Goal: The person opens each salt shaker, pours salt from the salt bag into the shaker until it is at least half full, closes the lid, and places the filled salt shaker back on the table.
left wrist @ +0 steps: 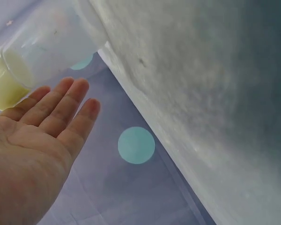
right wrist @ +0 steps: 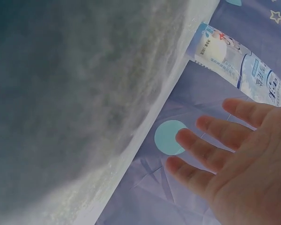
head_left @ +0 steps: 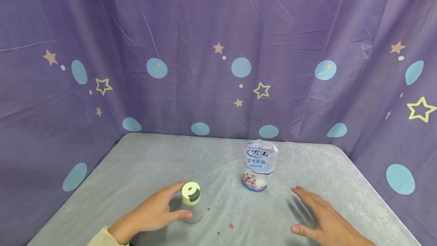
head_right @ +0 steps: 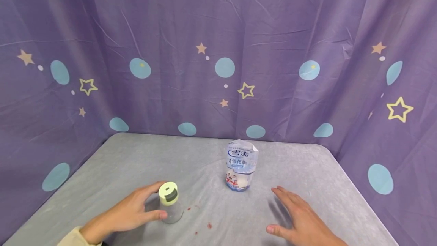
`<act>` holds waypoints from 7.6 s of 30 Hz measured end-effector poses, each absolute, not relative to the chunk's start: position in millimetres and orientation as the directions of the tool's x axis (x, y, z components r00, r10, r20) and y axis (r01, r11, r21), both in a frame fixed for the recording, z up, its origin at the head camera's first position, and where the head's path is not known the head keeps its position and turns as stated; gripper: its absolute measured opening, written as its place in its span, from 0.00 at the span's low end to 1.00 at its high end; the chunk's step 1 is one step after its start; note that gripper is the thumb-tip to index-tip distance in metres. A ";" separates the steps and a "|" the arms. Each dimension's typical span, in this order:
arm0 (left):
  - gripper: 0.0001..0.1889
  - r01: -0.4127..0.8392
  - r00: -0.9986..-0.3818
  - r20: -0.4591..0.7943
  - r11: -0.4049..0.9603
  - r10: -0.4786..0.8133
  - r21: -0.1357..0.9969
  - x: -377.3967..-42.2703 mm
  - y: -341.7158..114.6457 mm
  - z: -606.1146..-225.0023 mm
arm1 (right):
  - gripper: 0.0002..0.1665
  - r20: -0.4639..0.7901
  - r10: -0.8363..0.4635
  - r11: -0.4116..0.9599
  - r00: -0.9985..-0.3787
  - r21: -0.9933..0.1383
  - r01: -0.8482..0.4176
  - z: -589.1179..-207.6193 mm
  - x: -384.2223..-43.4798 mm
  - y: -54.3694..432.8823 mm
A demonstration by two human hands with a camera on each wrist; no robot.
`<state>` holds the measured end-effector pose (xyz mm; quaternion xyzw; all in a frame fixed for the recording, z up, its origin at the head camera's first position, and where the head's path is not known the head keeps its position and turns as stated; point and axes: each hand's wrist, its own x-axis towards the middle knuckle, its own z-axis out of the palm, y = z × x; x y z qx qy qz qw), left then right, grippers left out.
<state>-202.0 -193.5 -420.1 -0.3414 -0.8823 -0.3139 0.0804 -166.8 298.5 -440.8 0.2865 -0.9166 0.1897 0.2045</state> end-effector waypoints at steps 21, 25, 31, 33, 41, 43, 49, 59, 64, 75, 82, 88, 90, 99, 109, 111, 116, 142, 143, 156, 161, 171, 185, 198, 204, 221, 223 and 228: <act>0.25 0.555 -0.810 0.294 0.504 0.507 0.661 -201.8 -181.6 -424.6 | 0.55 0.497 -0.467 0.728 -0.731 -0.252 -0.637 -441.8 -164.0 289.9; 0.25 0.520 -0.825 0.254 0.501 0.505 0.692 -202.5 -180.5 -423.6 | 0.55 0.497 -0.470 0.723 -0.729 -0.257 -0.641 -442.0 -163.6 288.7; 0.26 0.459 -0.843 0.185 0.498 0.504 0.735 -204.5 -180.3 -421.8 | 0.55 0.471 -0.469 0.738 -0.747 -0.256 -0.624 -441.9 -161.9 288.6; 0.26 0.458 -0.845 0.186 0.498 0.502 0.736 -204.4 -180.2 -421.5 | 0.55 0.474 -0.471 0.736 -0.744 -0.255 -0.628 -441.8 -161.6 288.3; 0.26 0.481 -0.833 0.221 0.466 0.507 0.743 -201.7 -177.2 -421.9 | 0.55 0.519 -0.496 0.697 -0.696 -0.240 -0.676 -442.2 -163.1 286.4; 0.26 0.482 -0.830 0.225 0.456 0.510 0.748 -201.4 -175.9 -422.0 | 0.56 0.524 -0.506 0.690 -0.686 -0.232 -0.686 -442.7 -163.6 286.5; 0.25 0.490 -0.827 0.235 0.448 0.512 0.748 -200.0 -172.0 -423.0 | 0.58 0.530 -0.527 0.670 -0.664 -0.222 -0.709 -443.8 -164.7 285.5; 0.23 0.495 -0.819 0.240 0.430 0.521 0.755 -198.6 -162.0 -420.9 | 0.58 0.537 -0.545 0.660 -0.644 -0.200 -0.725 -443.9 -165.6 284.1; 0.23 0.494 -0.812 0.235 0.415 0.534 0.764 -198.9 -158.0 -421.6 | 0.58 0.551 -0.552 0.647 -0.626 -0.191 -0.739 -444.6 -166.4 283.1; 0.23 0.495 -0.799 0.229 0.393 0.556 0.775 -197.0 -148.7 -420.6 | 0.58 0.543 -0.552 0.639 -0.633 -0.212 -0.739 -445.2 -165.9 278.8; 0.22 0.516 -0.784 0.251 0.372 0.568 0.772 -196.3 -142.3 -421.7 | 0.58 0.536 -0.545 0.646 -0.645 -0.222 -0.731 -443.3 -164.5 275.8; 0.22 0.519 -0.784 0.251 0.378 0.568 0.767 -194.4 -138.3 -420.3 | 0.57 0.535 -0.551 0.649 -0.640 -0.208 -0.732 -441.7 -164.6 272.9; 0.23 0.514 -0.785 0.242 0.381 0.570 0.769 -194.0 -137.0 -419.4 | 0.56 0.537 -0.552 0.651 -0.638 -0.202 -0.732 -441.3 -164.4 271.6; 0.21 0.494 -0.787 0.223 0.372 0.575 0.786 -194.3 -130.8 -421.3 | 0.56 0.538 -0.557 0.643 -0.633 -0.204 -0.739 -439.3 -164.8 266.7; 0.22 0.499 -0.786 0.223 0.380 0.576 0.779 -194.7 -123.3 -421.1 | 0.56 0.542 -0.551 0.652 -0.635 -0.196 -0.733 -438.2 -164.6 264.0; 0.23 0.505 -0.784 0.228 0.380 0.577 0.775 -194.4 -121.6 -421.4 | 0.56 0.538 -0.552 0.656 -0.638 -0.193 -0.730 -437.9 -164.6 263.0; 0.21 0.522 -0.775 0.245 0.373 0.582 0.767 -193.5 -117.5 -421.7 | 0.56 0.524 -0.551 0.664 -0.649 -0.194 -0.722 -437.3 -164.4 260.6; 0.23 0.555 -0.745 0.268 0.346 0.611 0.757 -193.2 -97.4 -425.4 | 0.52 0.563 -0.531 0.616 -0.633 -0.255 -0.745 -437.2 -165.4 252.7; 0.23 0.550 -0.746 0.262 0.346 0.612 0.760 -193.1 -96.7 -425.4 | 0.52 0.557 -0.530 0.619 -0.639 -0.261 -0.740 -436.8 -165.1 252.4; 0.23 0.542 -0.742 0.256 0.331 0.619 0.772 -191.7 -90.9 -424.5 | 0.50 0.543 -0.521 0.618 -0.659 -0.292 -0.730 -435.7 -164.9 248.3; 0.23 0.558 -0.733 0.270 0.325 0.624 0.764 -191.6 -89.5 -425.0 | 0.49 0.549 -0.509 0.614 -0.664 -0.309 -0.726 -433.0 -164.2 243.9; 0.23 0.579 -0.716 0.295 0.303 0.632 0.757 -190.4 -86.4 -426.4 | 0.46 0.555 -0.513 0.576 -0.655 -0.344 -0.742 -431.2 -163.9 235.2; 0.25 0.554 -0.730 0.261 0.322 0.632 0.768 -191.0 -85.4 -426.0 | 0.44 0.573 -0.498 0.551 -0.650 -0.370 -0.748 -431.3 -164.0 225.8; 0.27 0.552 -0.733 0.251 0.337 0.632 0.763 -189.4 -83.5 -425.8 | 0.45 0.572 -0.499 0.536 -0.651 -0.387 -0.750 -433.3 -165.3 222.5; 0.28 0.540 -0.736 0.233 0.345 0.636 0.768 -189.3 -83.5 -425.3 | 0.44 0.583 -0.506 0.516 -0.636 -0.387 -0.764 -431.0 -164.7 220.1; 0.26 0.586 -0.712 0.273 0.334 0.647 0.738 -188.4 -81.6 -425.6 | 0.45 0.623 -0.494 0.489 -0.606 -0.378 -0.786 -433.8 -167.1 216.4; 0.26 0.578 -0.716 0.264 0.338 0.646 0.743 -188.4 -81.4 -425.1 | 0.45 0.627 -0.493 0.486 -0.604 -0.377 -0.788 -433.8 -167.5 215.7; 0.27 0.557 -0.727 0.236 0.352 0.645 0.752 -188.1 -81.5 -424.5 | 0.44 0.623 -0.498 0.482 -0.603 -0.380 -0.790 -431.6 -167.6 213.3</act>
